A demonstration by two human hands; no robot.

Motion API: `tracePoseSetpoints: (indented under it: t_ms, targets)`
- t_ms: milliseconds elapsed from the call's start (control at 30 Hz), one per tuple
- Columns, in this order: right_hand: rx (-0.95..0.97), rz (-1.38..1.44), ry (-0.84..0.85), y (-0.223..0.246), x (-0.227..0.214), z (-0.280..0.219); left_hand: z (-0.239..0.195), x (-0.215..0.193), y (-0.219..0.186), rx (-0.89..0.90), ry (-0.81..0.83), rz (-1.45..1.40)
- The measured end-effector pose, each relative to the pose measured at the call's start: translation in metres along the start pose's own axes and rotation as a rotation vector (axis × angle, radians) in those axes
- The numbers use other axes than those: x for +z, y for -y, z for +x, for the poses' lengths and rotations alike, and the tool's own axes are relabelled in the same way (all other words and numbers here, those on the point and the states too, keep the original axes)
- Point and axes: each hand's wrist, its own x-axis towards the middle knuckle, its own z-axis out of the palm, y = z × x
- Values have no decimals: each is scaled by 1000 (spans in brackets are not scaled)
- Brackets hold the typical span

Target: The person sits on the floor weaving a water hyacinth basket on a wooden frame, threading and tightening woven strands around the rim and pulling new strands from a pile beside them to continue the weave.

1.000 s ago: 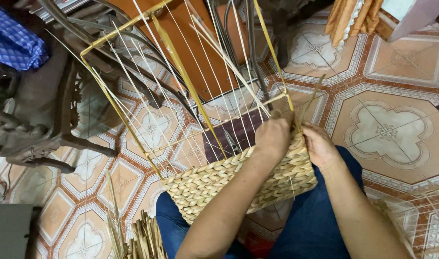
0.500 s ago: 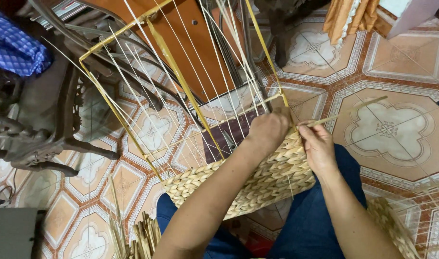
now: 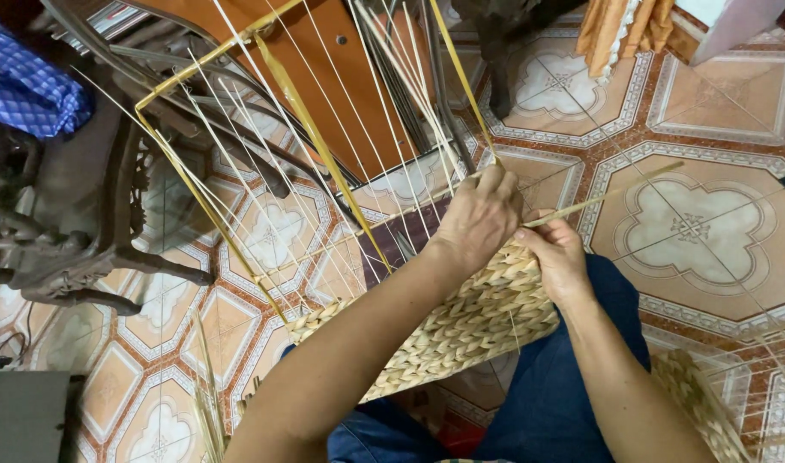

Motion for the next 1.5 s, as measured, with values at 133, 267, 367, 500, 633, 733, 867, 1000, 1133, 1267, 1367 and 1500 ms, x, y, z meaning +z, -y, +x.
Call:
tracePoseSetpoints:
  t_ms: [133, 267, 367, 500, 633, 733, 867, 1000, 1133, 1267, 1367, 1500]
  targets:
    - [-73, 32, 17, -9, -5, 1, -4, -3, 9, 145, -134, -69]
    - [-102, 13, 26, -10, -6, 1, -1, -10, 14, 214, 15, -233]
    - [-83, 28, 9, -17, -11, 2, -14, -71, 18, 268, 281, -44]
    - [-127, 29, 25, -18, -13, 3, -21, -72, 2, 299, 307, 110]
    - [-105, 50, 7, -3, -4, -6, -29, -61, -10, 349, 186, -106]
    - [-85, 89, 57, 8, 6, -8, -53, -92, -6, 358, 324, -225]
    - [-39, 0, 24, 14, 6, -10, -108, -96, -48, 335, 307, -216]
    - [-162, 6, 160, 10, -12, -12, -145, -70, -56, 179, 427, -415]
    - [-181, -158, 93, 36, 6, -23, -164, 28, -74, 31, 374, -469]
    - [-456, -884, 61, 72, 31, -24, -160, 93, -76, -255, -232, -646]
    - [-704, -1133, 204, 98, 47, -32, -136, 43, -43, -379, -279, -1204]
    - [-807, -1200, 296, 104, 55, -26, -81, 49, -44, -438, -329, -1333]
